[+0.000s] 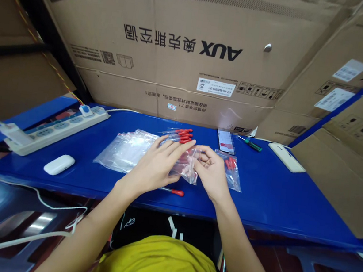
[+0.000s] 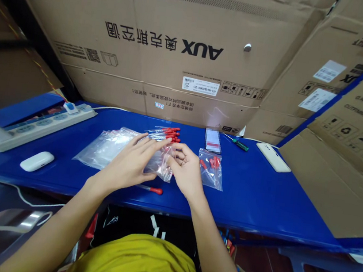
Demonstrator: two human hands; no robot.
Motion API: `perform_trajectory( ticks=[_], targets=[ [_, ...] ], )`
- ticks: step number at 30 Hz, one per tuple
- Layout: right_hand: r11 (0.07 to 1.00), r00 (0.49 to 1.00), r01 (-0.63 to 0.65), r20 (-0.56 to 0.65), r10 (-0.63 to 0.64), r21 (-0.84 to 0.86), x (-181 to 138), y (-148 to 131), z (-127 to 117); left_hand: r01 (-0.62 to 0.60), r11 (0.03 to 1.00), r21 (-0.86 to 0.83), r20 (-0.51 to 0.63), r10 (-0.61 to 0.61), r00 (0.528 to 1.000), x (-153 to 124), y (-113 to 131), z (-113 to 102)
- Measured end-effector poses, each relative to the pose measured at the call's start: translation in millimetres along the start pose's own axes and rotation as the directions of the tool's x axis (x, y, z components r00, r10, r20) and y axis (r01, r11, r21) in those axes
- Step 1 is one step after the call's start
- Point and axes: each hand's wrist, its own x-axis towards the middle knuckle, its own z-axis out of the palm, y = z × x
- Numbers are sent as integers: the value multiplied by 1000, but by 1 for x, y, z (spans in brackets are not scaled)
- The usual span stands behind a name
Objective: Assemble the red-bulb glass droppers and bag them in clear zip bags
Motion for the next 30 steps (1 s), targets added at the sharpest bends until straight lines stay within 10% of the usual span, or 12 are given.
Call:
perform_trajectory(
  ticks=[6,11,16,24,30],
  targets=[
    [980,999,34,29,-29,-194,1,-10,-15,69,997,27,-15,-68,998,-1,-11,0],
    [727,968,201,245,-47,-656,1,-14,-47,181,982,-51,-2,-181,983,-5,-30,1],
    [600,920,287,390,45,-747,1,0,-58,247,958,-143,31,-246,969,-6,-43,12],
    [719,926,190,365,94,-669,3,-14,-63,261,950,-170,63,-254,965,-5,-45,18],
    [854,984,153,-7,-181,-497,2,-30,-74,275,947,-166,56,-269,961,-7,-47,20]
  ],
)
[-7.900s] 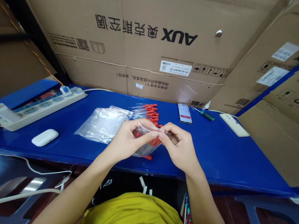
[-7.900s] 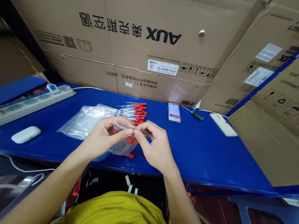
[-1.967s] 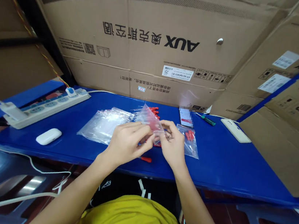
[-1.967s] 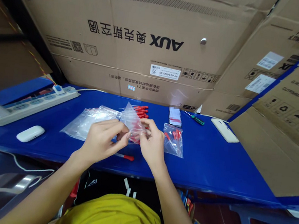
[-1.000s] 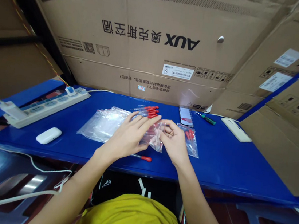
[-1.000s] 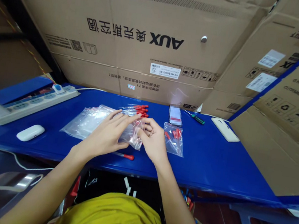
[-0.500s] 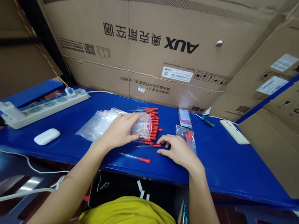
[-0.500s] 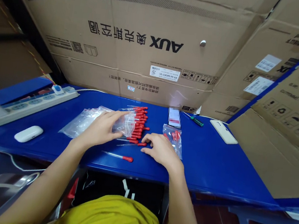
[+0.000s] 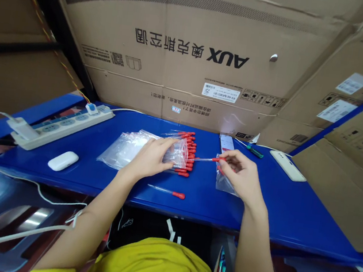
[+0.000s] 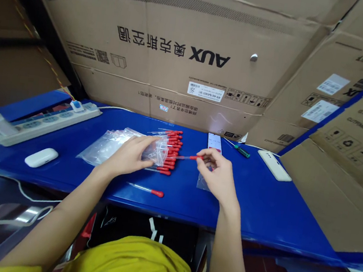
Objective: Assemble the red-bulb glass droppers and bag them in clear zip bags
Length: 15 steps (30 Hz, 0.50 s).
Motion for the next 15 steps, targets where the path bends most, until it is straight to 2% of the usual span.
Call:
perform_trajectory(
  ticks=[2,7,10,15],
  targets=[
    [999,996,1,-86,3,48,0,-1,-1,2,1000,-1,1,-2,1000,0,0,0],
    [998,986,37,-162,-27,56,1,-4,2,13,1000,-3,4,-13,1000,1,2,0],
    [998,991,30,-132,-23,47,0,-5,7,7,1000,-6,6,-7,1000,1,3,1],
    [996,996,83,-33,-84,-30,-4,-12,30,-86,996,-20,-8,86,996,0,5,7]
  ],
)
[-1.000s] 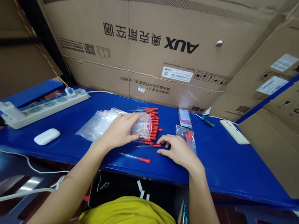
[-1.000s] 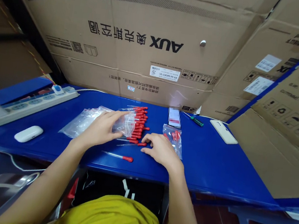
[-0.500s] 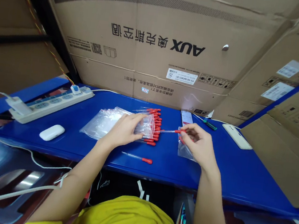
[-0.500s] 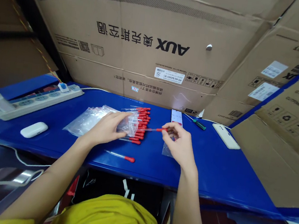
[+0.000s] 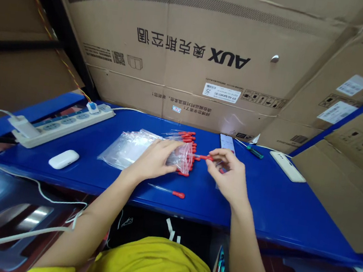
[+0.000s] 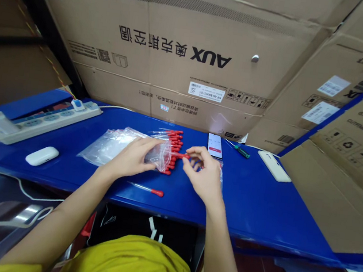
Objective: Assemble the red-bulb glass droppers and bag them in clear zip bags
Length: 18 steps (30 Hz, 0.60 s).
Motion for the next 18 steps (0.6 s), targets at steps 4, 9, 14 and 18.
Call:
perform_trajectory(
  ticks=[4,9,14,18],
  targets=[
    [992,990,108,99,-102,-61,-6,-5,28,-52,998,-19,-13,52,999,-1,2,4],
    [959,978,209,35,-206,-191,-15,-5,56,-103,994,-45,-39,102,994,-2,2,6],
    [932,982,176,-3,-186,-316,-18,-2,62,-95,995,-38,-24,94,995,-1,1,6],
    [950,994,113,22,-111,-290,-15,-2,60,-51,999,-1,-21,51,998,-1,0,5]
  ],
)
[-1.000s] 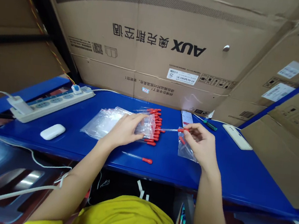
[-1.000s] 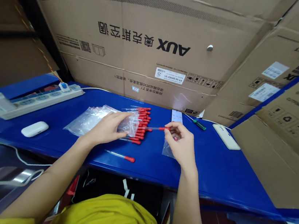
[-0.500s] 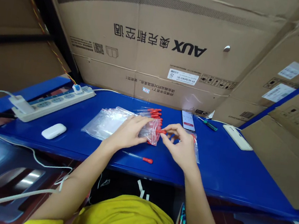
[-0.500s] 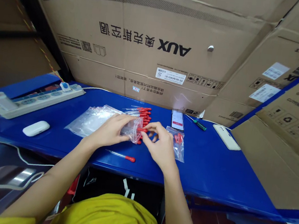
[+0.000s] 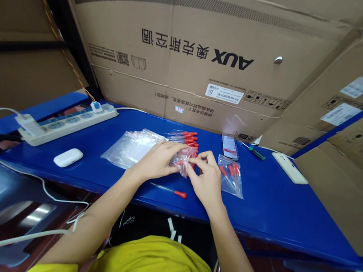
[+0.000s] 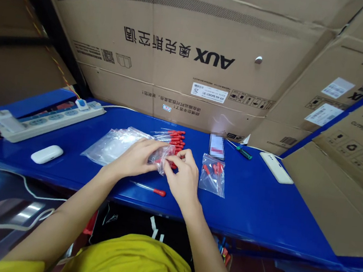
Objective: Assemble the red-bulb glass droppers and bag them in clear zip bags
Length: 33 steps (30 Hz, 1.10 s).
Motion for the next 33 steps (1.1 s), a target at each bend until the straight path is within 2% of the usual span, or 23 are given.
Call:
perform_trajectory(
  ticks=[4,7,9,12,14,16,19,22,24,26,27,30,33],
  targets=[
    [998,998,-41,40,39,42,4,-2,-9,34,997,64,-2,-34,999,-1,-2,-2],
    [996,975,-64,217,47,69,5,-4,-23,115,987,112,-48,-110,993,0,-4,-4],
    [997,904,-62,425,37,45,3,-5,-34,169,978,120,-80,-160,984,0,-6,-5],
    [999,750,-3,661,28,-38,-2,-6,-43,215,971,108,-101,-204,974,0,-7,-6],
    [994,693,46,720,39,-98,-4,-7,-43,216,971,99,-103,-206,973,0,-7,-6],
    [989,682,78,731,41,-127,-5,-7,-41,209,973,97,-108,-199,974,0,-7,-5],
    [997,701,47,714,7,-56,-2,-5,-43,200,974,103,-109,-189,976,0,-7,-4],
    [996,778,-40,628,-23,85,3,1,-58,191,976,105,-98,-181,979,0,-7,-4],
    [992,859,-48,512,-19,117,6,8,-72,193,976,104,-97,-183,978,0,-7,-5],
    [995,943,-56,332,25,85,8,15,-84,200,975,101,-97,-190,977,1,-6,-5],
    [996,969,-67,243,49,67,9,19,-88,201,975,99,-95,-192,977,1,-5,-5],
    [995,991,-99,91,97,18,10,25,-90,181,980,88,-91,-173,981,1,-3,-4],
    [995,992,-100,81,99,4,10,21,-82,140,988,72,-95,-133,986,1,0,-3]
  ],
)
